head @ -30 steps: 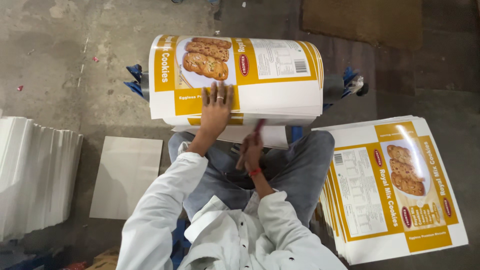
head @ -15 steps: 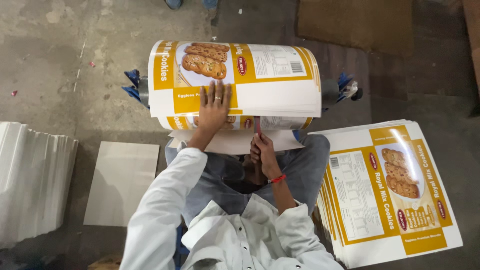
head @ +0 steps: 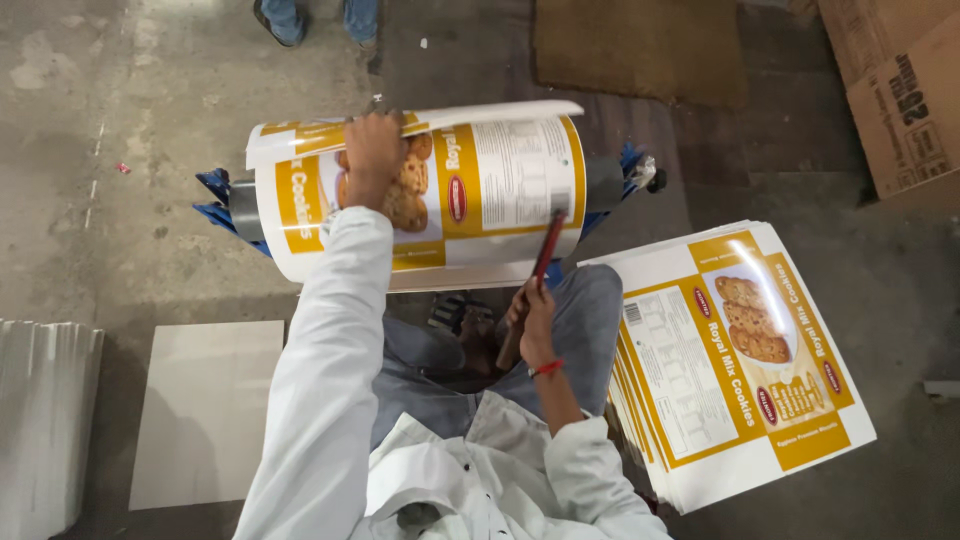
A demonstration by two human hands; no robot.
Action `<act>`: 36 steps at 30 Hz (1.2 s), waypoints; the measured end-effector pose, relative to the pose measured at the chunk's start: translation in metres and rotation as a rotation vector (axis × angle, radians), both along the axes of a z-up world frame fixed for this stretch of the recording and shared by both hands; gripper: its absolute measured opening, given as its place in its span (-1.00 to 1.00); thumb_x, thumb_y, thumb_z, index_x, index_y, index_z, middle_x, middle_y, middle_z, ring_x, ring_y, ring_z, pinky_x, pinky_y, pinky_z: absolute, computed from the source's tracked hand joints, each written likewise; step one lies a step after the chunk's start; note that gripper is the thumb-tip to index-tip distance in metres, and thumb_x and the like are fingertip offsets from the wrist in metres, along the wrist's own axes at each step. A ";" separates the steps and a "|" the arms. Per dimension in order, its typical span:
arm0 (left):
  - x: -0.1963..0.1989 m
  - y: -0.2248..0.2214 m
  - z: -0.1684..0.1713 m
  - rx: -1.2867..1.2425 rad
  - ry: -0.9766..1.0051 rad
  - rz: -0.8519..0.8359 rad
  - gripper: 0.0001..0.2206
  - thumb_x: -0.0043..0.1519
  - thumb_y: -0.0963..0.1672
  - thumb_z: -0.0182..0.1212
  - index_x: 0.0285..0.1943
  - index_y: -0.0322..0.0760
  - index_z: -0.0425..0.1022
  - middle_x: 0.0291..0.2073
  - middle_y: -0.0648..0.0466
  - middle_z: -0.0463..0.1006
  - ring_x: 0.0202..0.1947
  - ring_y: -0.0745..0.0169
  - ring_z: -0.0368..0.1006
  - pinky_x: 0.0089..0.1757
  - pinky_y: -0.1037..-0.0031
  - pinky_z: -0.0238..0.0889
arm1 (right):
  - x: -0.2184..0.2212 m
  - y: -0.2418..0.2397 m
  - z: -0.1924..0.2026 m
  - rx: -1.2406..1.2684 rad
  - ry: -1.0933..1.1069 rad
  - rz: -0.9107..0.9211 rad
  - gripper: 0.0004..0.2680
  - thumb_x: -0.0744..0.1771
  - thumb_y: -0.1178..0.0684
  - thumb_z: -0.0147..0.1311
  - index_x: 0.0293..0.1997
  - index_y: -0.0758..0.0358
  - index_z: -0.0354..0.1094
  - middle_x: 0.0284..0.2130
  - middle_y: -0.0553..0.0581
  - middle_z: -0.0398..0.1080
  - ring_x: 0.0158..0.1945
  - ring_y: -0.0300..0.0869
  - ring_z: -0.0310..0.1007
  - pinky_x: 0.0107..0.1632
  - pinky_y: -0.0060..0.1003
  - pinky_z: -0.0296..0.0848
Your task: The person separates and stacks printed cookie packaging sheets by hand, using a small red tool to score or slide along the edge of the paper roll while sitting on the floor.
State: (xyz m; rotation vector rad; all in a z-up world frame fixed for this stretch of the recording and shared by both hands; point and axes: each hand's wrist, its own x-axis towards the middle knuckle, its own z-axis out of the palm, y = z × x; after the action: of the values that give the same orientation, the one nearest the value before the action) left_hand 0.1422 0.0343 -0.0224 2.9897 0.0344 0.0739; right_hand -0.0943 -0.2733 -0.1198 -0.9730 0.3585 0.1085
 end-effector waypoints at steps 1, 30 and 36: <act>-0.002 -0.001 -0.001 0.020 -0.002 -0.021 -0.81 0.51 -0.08 0.08 0.20 -0.19 0.48 0.06 -0.12 0.64 0.13 -0.12 0.52 0.20 -0.03 0.25 | 0.012 -0.004 -0.002 -0.005 0.001 -0.060 -0.78 0.43 -0.13 -0.04 -0.31 0.12 0.19 -0.63 -0.03 0.15 -0.64 -0.25 0.17 -0.57 -0.31 0.22; -0.152 -0.041 0.023 0.549 -0.318 -0.289 -0.08 0.03 0.17 0.40 0.38 -0.57 0.19 0.25 -0.50 0.33 0.20 -0.60 0.36 0.00 -0.34 0.32 | 0.016 0.002 0.074 -0.259 -0.008 0.709 -0.81 0.43 -0.10 -0.02 -0.24 0.16 0.25 -0.64 -0.11 0.13 -0.70 -0.37 0.06 -0.66 -0.40 0.05; -0.157 -0.037 0.035 0.445 -0.058 -0.368 -0.02 -0.11 0.15 0.41 0.36 -0.65 0.18 0.20 -0.54 0.32 0.15 -0.60 0.38 -0.05 -0.30 0.34 | -0.100 -0.079 0.039 -1.172 -0.519 1.301 -0.82 0.35 -0.08 0.13 -0.16 0.20 0.48 -0.38 0.07 0.47 -0.31 -0.11 0.48 -0.24 -0.15 0.48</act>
State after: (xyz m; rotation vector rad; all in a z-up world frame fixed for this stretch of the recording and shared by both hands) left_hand -0.0145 -0.0031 0.0126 3.3675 -0.6136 0.1426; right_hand -0.1945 -0.3522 -0.0813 -2.2065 -0.8646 0.8724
